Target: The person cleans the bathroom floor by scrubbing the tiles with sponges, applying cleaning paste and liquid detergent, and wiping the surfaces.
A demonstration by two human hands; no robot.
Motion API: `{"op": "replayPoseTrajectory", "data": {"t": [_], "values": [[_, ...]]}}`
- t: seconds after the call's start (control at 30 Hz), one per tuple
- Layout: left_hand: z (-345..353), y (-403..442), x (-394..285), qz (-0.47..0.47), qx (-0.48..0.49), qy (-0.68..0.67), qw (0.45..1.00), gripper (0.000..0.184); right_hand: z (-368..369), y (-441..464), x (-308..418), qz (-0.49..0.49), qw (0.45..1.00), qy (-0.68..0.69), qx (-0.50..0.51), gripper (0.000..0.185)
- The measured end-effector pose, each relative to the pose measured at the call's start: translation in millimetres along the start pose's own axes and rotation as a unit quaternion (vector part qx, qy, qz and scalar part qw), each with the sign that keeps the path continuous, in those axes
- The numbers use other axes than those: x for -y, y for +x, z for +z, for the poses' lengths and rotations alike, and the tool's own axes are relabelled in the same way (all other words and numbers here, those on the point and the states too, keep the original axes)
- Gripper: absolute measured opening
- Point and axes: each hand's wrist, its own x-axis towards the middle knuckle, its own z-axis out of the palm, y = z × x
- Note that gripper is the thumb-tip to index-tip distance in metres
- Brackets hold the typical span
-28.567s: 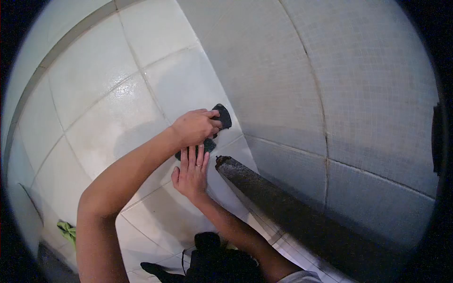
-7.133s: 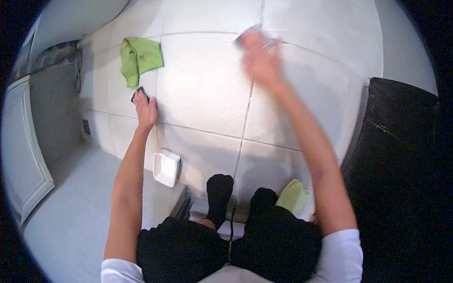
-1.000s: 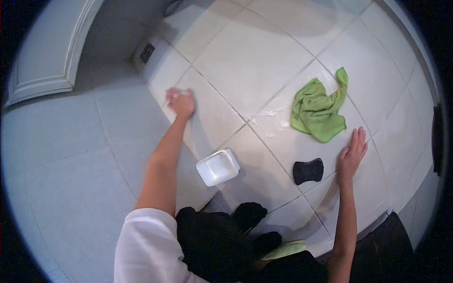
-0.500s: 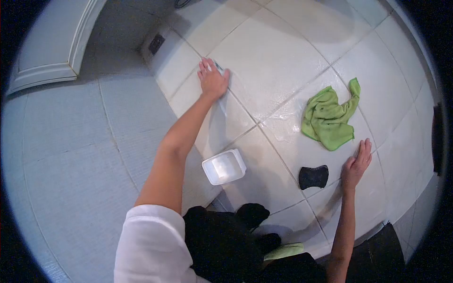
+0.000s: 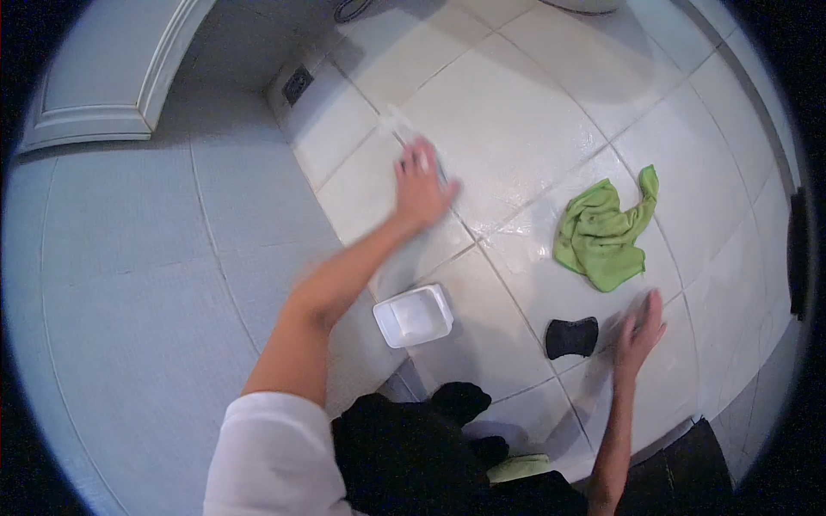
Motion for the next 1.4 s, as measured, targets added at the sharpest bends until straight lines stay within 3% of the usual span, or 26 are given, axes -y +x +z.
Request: {"op": "replayPoseTrajectory", "data": {"t": [0.03, 0.1, 0.13, 0.2, 0.27, 0.37, 0.43, 0.53, 0.6, 0.67, 0.77, 0.83, 0.93, 0.97, 1.0, 1.07, 1.2, 1.27, 1.4], "values": [[0, -35, -20, 0.025, 0.037, -0.004, 0.999, 0.093, -1, -18, 13, 0.041, 0.998, -0.034, 0.039, 0.061], [6, -61, -29, 0.072, 0.051, 0.019, 0.996, 0.092, 19, -55, 28, -0.055, 0.996, -0.024, 0.062, 0.064], [10, -56, -27, 0.077, 0.038, 0.031, 0.996, 0.09, 26, -59, 36, -0.058, 0.996, -0.03, 0.067, 0.064], [20, -9, 1, 0.032, -0.071, 0.014, 0.997, 0.084, 37, -67, 48, -0.091, 0.978, -0.14, 0.122, 0.07], [5, 49, 38, -0.056, -0.088, -0.019, 0.994, 0.08, 46, -52, 37, -0.123, 0.974, -0.156, 0.113, 0.075], [-5, 62, 59, -0.051, -0.091, -0.035, 0.994, 0.079, 46, -33, 29, -0.144, 0.977, -0.129, 0.093, 0.077], [8, 22, 40, -0.075, -0.098, -0.021, 0.992, 0.08, 47, -31, 27, -0.149, 0.976, -0.133, 0.085, 0.077], [19, -96, 10, -0.004, 0.041, 0.037, 0.998, 0.086, 51, -33, 29, -0.154, 0.975, -0.136, 0.084, 0.078], [20, -73, 41, -0.02, -0.034, -0.015, 0.999, 0.084, 48, -30, 25, -0.16, 0.973, -0.142, 0.087, 0.078], [29, -28, 100, -0.168, -0.13, -0.019, 0.977, 0.083, 50, -30, 24, -0.162, 0.974, -0.14, 0.077, 0.078], [17, -28, 115, -0.21, -0.088, -0.019, 0.973, 0.081, 45, -27, 30, -0.151, 0.975, -0.138, 0.089, 0.078], [29, -60, 99, -0.151, -0.07, 0.019, 0.986, 0.081, 48, -29, 30, -0.159, 0.976, -0.131, 0.072, 0.078], [8, -108, 48, 0.157, 0.071, 0.041, 0.984, 0.081, 45, -28, 34, -0.153, 0.978, -0.12, 0.073, 0.078], [-7, -106, 30, 0.266, 0.139, 0.064, 0.952, 0.079, 45, -26, 34, -0.147, 0.98, -0.119, 0.068, 0.078], [-12, -93, 17, 0.268, 0.14, 0.065, 0.951, 0.079, 45, -26, 33, -0.146, 0.979, -0.12, 0.074, 0.078], [-14, -64, 7, 0.514, 0.187, 0.064, 0.835, 0.073, 46, -28, 31, -0.143, 0.979, -0.118, 0.087, 0.078], [-12, -95, 46, 0.466, 0.243, 0.034, 0.85, 0.064, 46, -27, 29, -0.148, 0.977, -0.121, 0.095, 0.079], [-4, -122, 115, 0.585, 0.308, 0.059, 0.748, 0.066, 48, -28, 28, -0.157, 0.979, -0.11, 0.063, 0.079], [-26, -100, 114, 0.587, 0.401, 0.07, 0.7, 0.062, 48, -28, 27, -0.156, 0.979, -0.116, 0.059, 0.077]]}}
